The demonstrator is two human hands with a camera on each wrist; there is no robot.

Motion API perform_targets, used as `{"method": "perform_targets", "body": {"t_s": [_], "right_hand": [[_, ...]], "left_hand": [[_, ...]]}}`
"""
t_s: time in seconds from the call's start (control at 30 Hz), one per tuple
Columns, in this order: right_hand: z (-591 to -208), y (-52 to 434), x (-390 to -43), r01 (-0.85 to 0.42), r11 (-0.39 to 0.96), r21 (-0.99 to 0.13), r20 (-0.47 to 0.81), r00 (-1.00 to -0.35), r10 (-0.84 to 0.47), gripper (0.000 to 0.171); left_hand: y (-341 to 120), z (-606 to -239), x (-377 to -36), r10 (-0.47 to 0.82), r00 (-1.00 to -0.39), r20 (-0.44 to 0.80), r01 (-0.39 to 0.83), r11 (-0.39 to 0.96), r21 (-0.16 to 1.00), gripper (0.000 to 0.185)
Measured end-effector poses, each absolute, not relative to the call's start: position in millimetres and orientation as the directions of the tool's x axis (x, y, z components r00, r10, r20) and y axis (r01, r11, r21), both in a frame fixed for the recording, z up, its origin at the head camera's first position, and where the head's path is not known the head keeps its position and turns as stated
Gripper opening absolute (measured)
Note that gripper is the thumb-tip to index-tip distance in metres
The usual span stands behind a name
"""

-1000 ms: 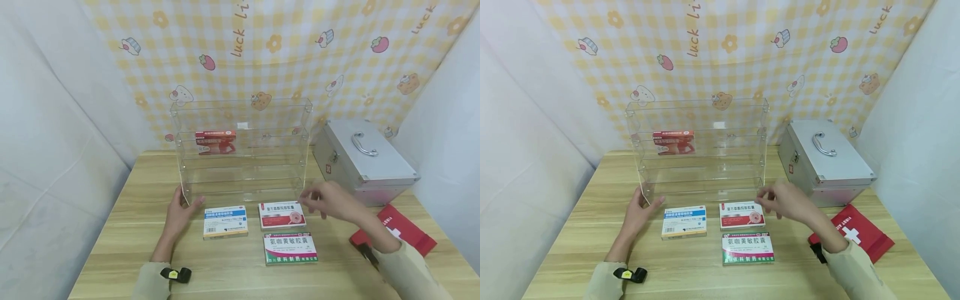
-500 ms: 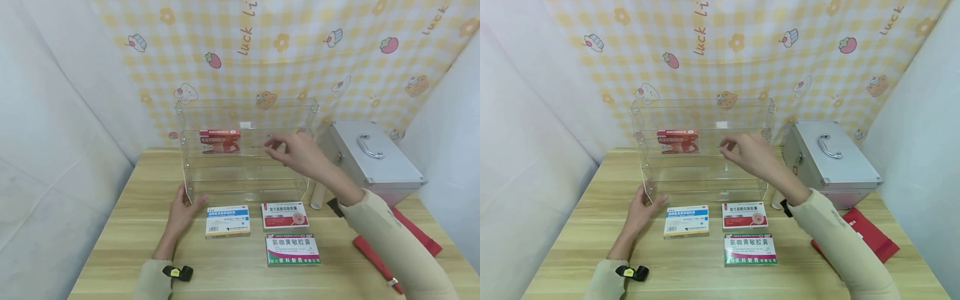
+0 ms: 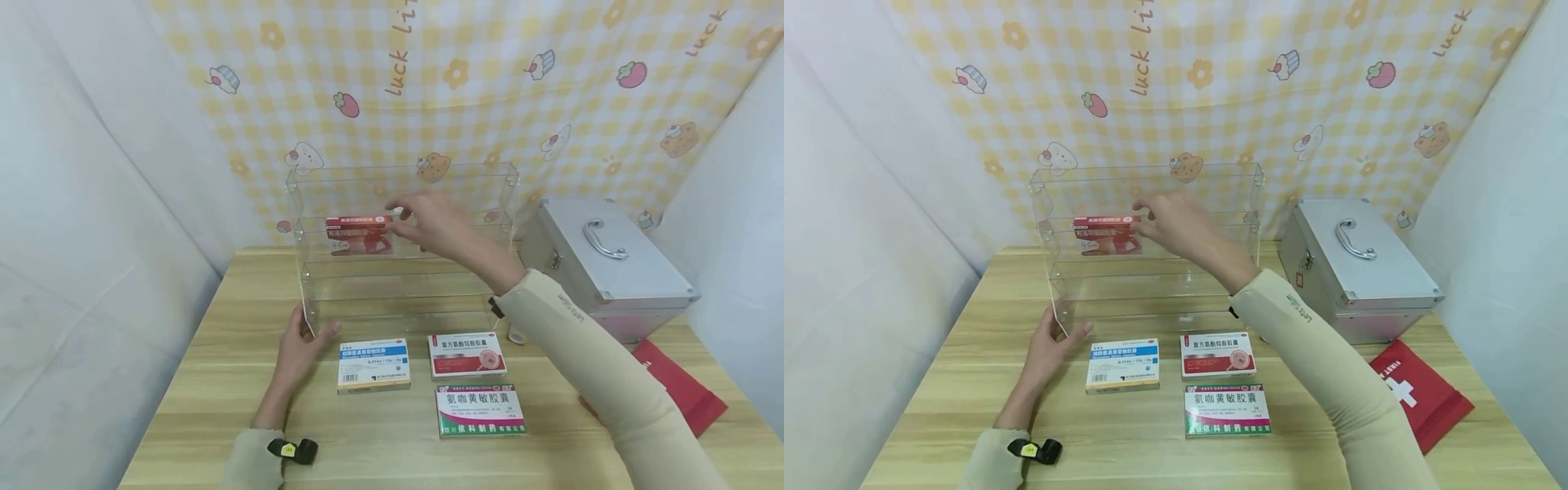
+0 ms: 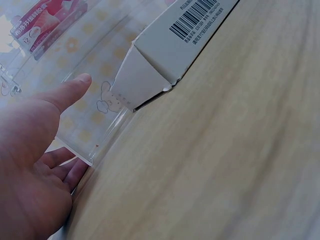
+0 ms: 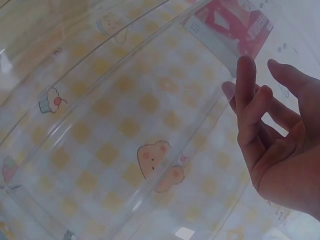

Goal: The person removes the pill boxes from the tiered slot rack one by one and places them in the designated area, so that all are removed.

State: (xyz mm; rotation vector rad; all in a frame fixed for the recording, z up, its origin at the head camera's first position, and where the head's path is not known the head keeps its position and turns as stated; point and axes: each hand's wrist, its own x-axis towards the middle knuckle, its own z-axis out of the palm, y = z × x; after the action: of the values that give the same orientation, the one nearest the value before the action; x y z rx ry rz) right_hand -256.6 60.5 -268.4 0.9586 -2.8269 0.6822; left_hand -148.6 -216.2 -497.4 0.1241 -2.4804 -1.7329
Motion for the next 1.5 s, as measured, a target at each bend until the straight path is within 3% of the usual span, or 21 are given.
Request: {"method": "perform_targets", "body": {"t_s": [0.2, 0.57, 0.9, 1.33, 1.5], "right_hand": [[-272.4, 52.2, -258.3, -0.533, 0.679, -0.505, 0.114, -0.821, -0.559, 0.034], [-271.1, 48.5, -260.3, -0.457, 0.664, -0.591, 0.053, -0.844, -0.534, 0.029], [-263.4, 46.3, -266.5, -0.513, 0.669, -0.538, 0.007, -0.796, -0.605, 0.027], [-265.8, 48.9, -266.7, -0.48, 0.644, -0.596, 0.034, -0.816, -0.577, 0.025], [-266.5, 49.3, -266.4, -0.48, 0.639, -0.602, 0.05, -0.821, -0.569, 0.026]], "left_hand": [[-214.0, -492.4, -146.0, -0.125, -0.992, 0.018, -0.025, 0.34, 0.94, 0.091], [-205.3, -458.5, -132.3, -0.109, -0.994, 0.022, -0.019, 0.36, 0.933, 0.087], [-217.9, -495.5, -147.1, -0.129, -0.991, 0.034, -0.014, 0.354, 0.935, 0.092], [-210.4, -473.9, -137.5, -0.11, -0.993, 0.038, -0.001, 0.331, 0.944, 0.091], [-214.6, -490.8, -144.8, -0.126, -0.991, 0.041, -0.004, 0.338, 0.941, 0.092]]}}
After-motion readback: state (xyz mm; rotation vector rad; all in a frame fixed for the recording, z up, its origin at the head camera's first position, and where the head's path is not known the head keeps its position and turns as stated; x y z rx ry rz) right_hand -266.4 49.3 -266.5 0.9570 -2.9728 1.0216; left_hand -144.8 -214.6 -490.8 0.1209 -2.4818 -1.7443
